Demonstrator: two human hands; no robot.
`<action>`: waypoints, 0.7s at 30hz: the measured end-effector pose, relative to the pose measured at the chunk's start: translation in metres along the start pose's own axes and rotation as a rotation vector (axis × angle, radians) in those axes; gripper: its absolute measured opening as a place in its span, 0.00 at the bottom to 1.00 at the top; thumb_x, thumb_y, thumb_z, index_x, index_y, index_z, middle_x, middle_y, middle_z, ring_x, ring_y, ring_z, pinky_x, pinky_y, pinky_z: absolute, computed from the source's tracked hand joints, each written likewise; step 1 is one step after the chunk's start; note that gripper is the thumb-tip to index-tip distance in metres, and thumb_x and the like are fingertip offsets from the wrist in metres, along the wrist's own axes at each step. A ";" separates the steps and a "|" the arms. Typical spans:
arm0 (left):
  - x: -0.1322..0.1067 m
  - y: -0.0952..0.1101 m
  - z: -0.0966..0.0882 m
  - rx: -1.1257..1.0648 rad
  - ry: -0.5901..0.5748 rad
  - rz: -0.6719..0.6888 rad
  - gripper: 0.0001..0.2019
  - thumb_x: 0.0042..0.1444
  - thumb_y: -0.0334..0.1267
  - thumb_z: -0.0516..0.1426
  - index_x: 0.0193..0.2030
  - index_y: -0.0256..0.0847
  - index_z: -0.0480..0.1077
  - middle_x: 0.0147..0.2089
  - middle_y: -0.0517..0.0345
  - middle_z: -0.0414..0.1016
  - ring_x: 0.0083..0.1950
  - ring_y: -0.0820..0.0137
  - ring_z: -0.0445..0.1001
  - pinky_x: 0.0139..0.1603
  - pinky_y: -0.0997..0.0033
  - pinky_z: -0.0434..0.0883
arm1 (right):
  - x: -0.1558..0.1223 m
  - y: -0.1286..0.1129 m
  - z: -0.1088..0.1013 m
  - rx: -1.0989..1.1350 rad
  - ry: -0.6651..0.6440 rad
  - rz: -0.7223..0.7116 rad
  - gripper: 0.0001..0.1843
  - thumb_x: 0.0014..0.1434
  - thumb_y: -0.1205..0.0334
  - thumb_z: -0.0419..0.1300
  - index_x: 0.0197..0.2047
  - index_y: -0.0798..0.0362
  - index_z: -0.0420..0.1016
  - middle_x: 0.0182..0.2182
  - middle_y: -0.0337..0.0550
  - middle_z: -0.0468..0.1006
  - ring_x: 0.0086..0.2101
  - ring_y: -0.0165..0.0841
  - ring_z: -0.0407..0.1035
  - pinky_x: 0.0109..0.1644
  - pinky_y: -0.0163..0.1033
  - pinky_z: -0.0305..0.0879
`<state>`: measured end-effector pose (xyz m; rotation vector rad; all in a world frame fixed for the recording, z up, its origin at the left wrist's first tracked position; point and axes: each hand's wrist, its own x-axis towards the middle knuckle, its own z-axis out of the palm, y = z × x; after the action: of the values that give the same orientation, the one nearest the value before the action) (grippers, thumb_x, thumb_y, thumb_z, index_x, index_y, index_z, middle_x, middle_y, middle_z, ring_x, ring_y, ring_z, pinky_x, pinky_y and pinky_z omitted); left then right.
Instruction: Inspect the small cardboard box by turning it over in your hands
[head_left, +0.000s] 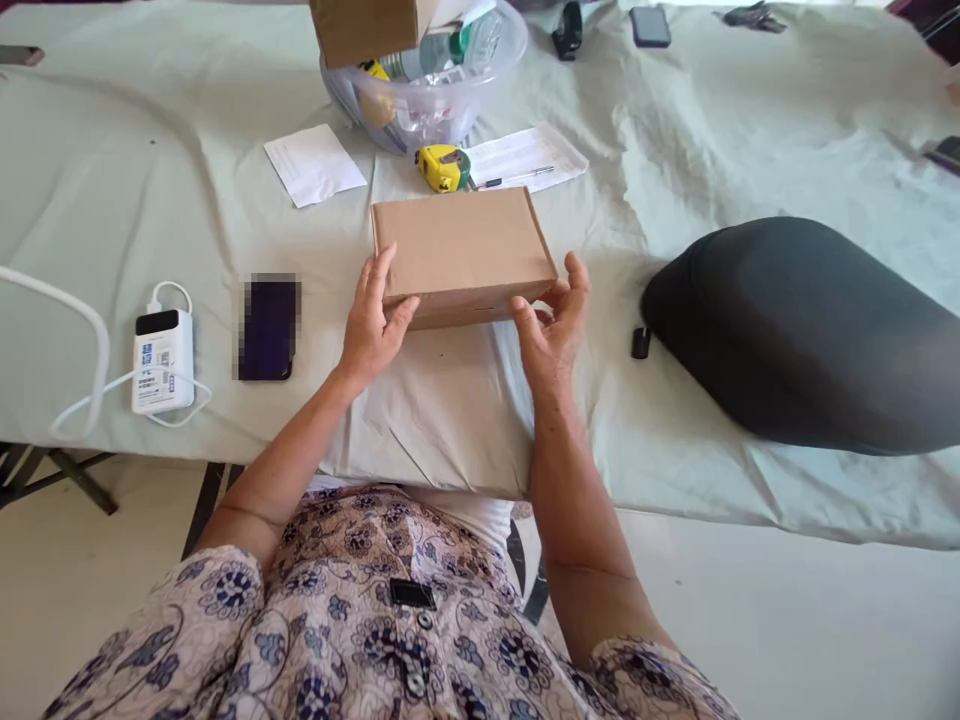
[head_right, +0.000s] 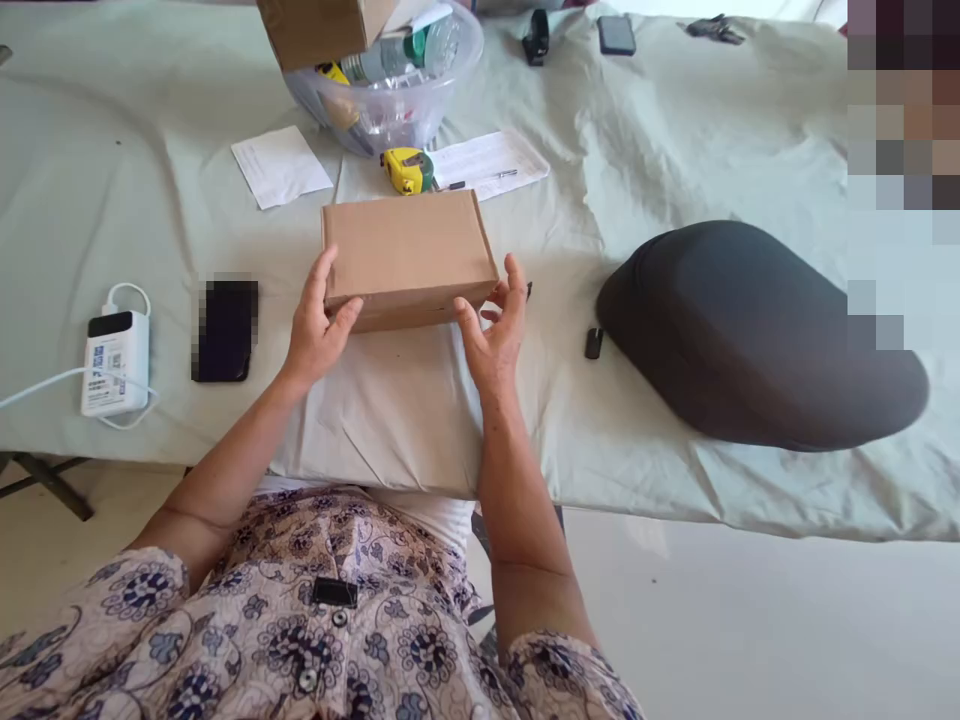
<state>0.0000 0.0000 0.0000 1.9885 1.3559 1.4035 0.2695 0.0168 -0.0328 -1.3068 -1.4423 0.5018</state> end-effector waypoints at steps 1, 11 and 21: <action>0.003 0.000 0.003 -0.003 0.017 0.001 0.32 0.70 0.64 0.54 0.73 0.50 0.61 0.73 0.44 0.69 0.76 0.55 0.68 0.78 0.52 0.65 | -0.002 -0.004 0.000 -0.039 0.017 -0.008 0.46 0.60 0.33 0.62 0.75 0.39 0.55 0.64 0.52 0.71 0.57 0.45 0.73 0.55 0.56 0.76; -0.007 0.015 0.031 0.051 0.290 -0.049 0.28 0.65 0.65 0.59 0.60 0.47 0.66 0.61 0.45 0.74 0.73 0.53 0.68 0.74 0.49 0.67 | -0.017 -0.041 0.023 -0.209 0.197 -0.027 0.44 0.48 0.28 0.71 0.56 0.46 0.64 0.52 0.50 0.69 0.57 0.48 0.67 0.66 0.65 0.66; -0.012 0.004 0.010 0.084 0.369 -0.114 0.30 0.68 0.65 0.56 0.67 0.48 0.62 0.67 0.44 0.73 0.72 0.56 0.72 0.75 0.52 0.68 | -0.016 -0.058 0.025 0.047 0.189 0.019 0.23 0.64 0.35 0.61 0.48 0.45 0.73 0.40 0.41 0.71 0.38 0.33 0.67 0.45 0.42 0.71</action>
<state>0.0101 -0.0104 -0.0078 1.7249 1.6777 1.7455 0.2191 -0.0074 0.0009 -1.2958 -1.2564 0.4105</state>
